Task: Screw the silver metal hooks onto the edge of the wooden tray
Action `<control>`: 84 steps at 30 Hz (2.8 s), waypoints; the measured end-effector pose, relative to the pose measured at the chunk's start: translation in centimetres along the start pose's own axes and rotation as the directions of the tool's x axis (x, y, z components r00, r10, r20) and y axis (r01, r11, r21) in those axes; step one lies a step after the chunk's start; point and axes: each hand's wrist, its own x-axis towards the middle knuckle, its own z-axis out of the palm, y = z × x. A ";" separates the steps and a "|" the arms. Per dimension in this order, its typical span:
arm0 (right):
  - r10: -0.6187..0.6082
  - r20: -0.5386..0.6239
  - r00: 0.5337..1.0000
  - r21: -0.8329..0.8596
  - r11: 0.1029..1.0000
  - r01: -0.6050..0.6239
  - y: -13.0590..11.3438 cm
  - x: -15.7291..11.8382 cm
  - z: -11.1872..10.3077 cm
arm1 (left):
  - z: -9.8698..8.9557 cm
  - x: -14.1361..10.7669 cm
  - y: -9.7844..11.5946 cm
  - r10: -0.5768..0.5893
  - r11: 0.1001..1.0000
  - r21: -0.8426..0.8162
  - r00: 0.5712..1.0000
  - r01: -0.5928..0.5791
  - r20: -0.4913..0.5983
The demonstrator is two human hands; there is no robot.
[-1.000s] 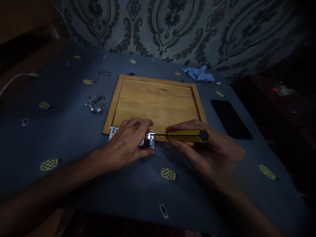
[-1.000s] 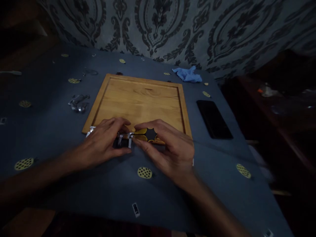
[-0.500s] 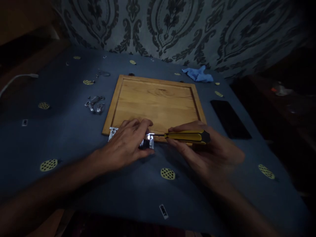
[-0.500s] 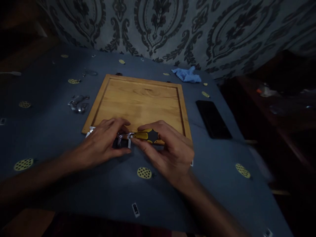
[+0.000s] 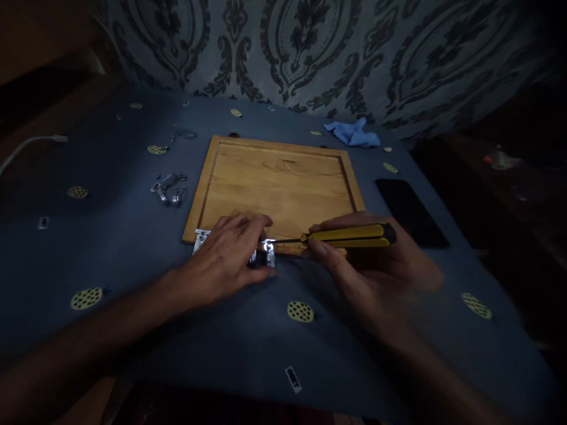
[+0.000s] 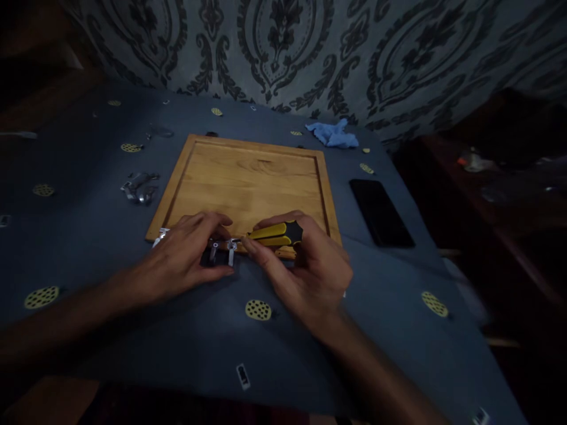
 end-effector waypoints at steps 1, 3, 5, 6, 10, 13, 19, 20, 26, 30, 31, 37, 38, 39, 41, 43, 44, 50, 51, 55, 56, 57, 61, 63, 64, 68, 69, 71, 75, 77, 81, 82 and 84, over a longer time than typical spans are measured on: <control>-0.009 0.007 1.000 -0.011 1.000 0.009 0.0 0.0 0.0 | 0.0 0.0 0.0 0.004 1.000 -0.001 1.000 -0.004 -0.006; -0.020 0.021 1.000 -0.029 0.999 0.020 0.2 0.1 0.0 | 0.1 -0.1 -0.1 0.004 1.000 -0.002 1.000 -0.005 -0.015; -0.027 0.017 1.000 -0.041 0.999 0.027 0.3 0.1 0.0 | 0.1 -0.1 -0.1 -0.001 1.000 -0.005 1.000 0.001 -0.012; -0.029 0.019 0.999 -0.044 0.999 0.029 0.3 0.0 0.0 | 0.1 -0.1 -0.1 -0.004 1.000 -0.006 1.000 0.004 -0.010; -0.019 0.059 0.998 -0.033 0.999 0.021 0.5 -0.1 -0.1 | 0.0 0.0 0.0 -0.012 1.000 -0.005 1.000 0.012 -0.003; -0.019 0.082 0.996 -0.029 0.999 0.021 0.4 0.0 -0.2 | -0.2 0.0 0.1 -0.018 1.000 -0.001 1.000 0.018 0.007; -0.125 0.179 0.976 0.033 0.992 0.121 0.2 0.7 -0.6 | -0.3 0.0 0.1 -0.013 1.000 0.003 1.000 0.013 0.014; -0.143 0.198 0.970 0.049 0.990 0.136 0.3 0.8 -0.7 | -0.3 0.0 0.1 -0.012 1.000 0.002 1.000 0.012 0.010; -0.186 0.251 0.950 0.022 0.982 0.186 0.6 1.2 -0.9 | -0.3 0.0 0.1 -0.018 1.000 -0.011 1.000 0.018 0.016; -0.212 0.204 0.956 0.015 0.977 0.214 0.8 1.1 -0.7 | -0.2 0.0 0.1 -0.009 1.000 0.000 1.000 0.009 0.006; -0.213 0.193 0.958 0.010 0.976 0.215 0.7 1.1 -0.6 | -0.2 0.0 0.1 -0.006 1.000 0.002 1.000 0.006 0.003; -0.189 0.168 0.967 -0.060 0.978 0.202 0.3 1.0 -0.4 | -0.2 0.1 0.1 -0.017 1.000 0.001 1.000 0.017 0.017; -0.187 0.163 0.969 -0.069 0.977 0.200 0.3 1.0 -0.3 | -0.3 0.1 0.1 -0.015 1.000 0.001 1.000 0.015 0.015; -0.187 0.157 0.970 -0.072 0.977 0.200 0.3 1.0 -0.3 | -0.3 0.1 0.2 -0.015 1.000 0.001 1.000 0.015 0.015; -0.193 0.148 0.970 -0.066 0.977 0.204 0.4 1.0 -0.2 | -0.3 0.1 0.2 -0.016 1.000 -0.001 1.000 0.016 0.017; -0.194 0.143 0.971 -0.051 0.978 0.203 0.6 1.0 -0.2 | -0.3 0.1 0.2 -0.018 1.000 -0.002 1.000 0.018 0.018; -0.195 0.140 0.971 -0.043 0.978 0.202 0.6 0.9 -0.2 | -0.2 0.1 0.2 -0.017 1.000 -0.001 1.000 0.017 0.018; -0.058 0.070 0.996 -0.021 0.998 0.059 0.4 0.6 -0.5 | -0.2 0.1 0.1 -0.020 1.000 0.003 1.000 0.020 0.018; -0.019 0.033 0.999 -0.018 1.000 0.019 0.3 0.5 -0.6 | -0.2 0.1 0.1 -0.011 1.000 0.003 1.000 0.011 0.017; 0.000 -0.001 1.000 -0.033 0.999 0.000 0.3 0.4 -0.6 | -0.1 0.0 0.0 0.008 1.000 0.004 1.000 -0.008 0.007; -0.016 0.025 1.000 -0.041 0.999 0.017 0.4 0.3 -0.6 | -0.1 -0.1 0.0 0.002 1.000 0.005 1.000 -0.002 0.006; -0.028 0.052 0.998 -0.047 0.998 0.030 0.5 0.3 -0.6 | -0.1 -0.1 0.0 -0.003 1.000 0.007 1.000 0.003 0.003; -0.073 0.100 0.992 -0.060 0.995 0.080 0.9 0.3 -0.5 | 0.0 -0.1 -0.1 -0.010 1.000 0.011 1.000 0.010 -0.002; -0.086 0.107 0.991 -0.063 0.994 0.093 1.0 0.3 -0.5 | 0.0 -0.1 -0.1 -0.003 1.000 0.013 1.000 0.003 -0.002; -0.089 0.111 0.990 -0.059 0.994 0.096 1.1 0.3 -0.5 | 0.0 -0.1 -0.1 0.003 1.000 0.015 1.000 -0.003 -0.002; -0.092 0.129 0.987 -0.052 0.994 0.100 1.3 0.2 -0.4 | 0.0 -0.2 -0.1 0.015 1.000 0.020 1.000 -0.015 0.000; -0.095 0.133 0.987 -0.052 0.993 0.103 1.2 0.2 -0.4 | 0.0 -0.2 -0.1 0.011 1.000 0.018 1.000 -0.011 -0.001; -0.105 0.146 0.984 -0.055 0.992 0.115 1.0 0.3 -0.5 | -0.1 -0.2 -0.1 0.001 1.000 0.012 1.000 -0.001 0.001; -0.207 0.210 0.955 -0.021 0.976 0.217 0.4 1.0 -0.8 | -0.1 -0.2 0.1 -0.007 1.000 0.003 1.000 0.007 0.008; -0.253 0.266 0.930 -0.003 0.965 0.264 0.2 1.3 -1.1 | -0.2 -0.2 0.1 0.000 1.000 -0.001 1.000 0.000 0.008; -0.264 0.338 0.903 0.030 0.962 0.270 0.1 1.5 -1.5 | -0.2 -0.1 -0.1 0.014 1.000 -0.003 1.000 -0.014 0.009; -0.261 0.345 0.902 0.032 0.963 0.266 0.1 1.5 -1.5 | -0.2 -0.1 -0.1 0.016 1.000 -0.002 1.000 -0.016 0.009; -0.245 0.367 0.897 0.017 0.966 0.257 0.1 1.5 -1.7 | -0.2 -0.1 -0.1 0.022 1.000 -0.004 1.000 -0.022 0.005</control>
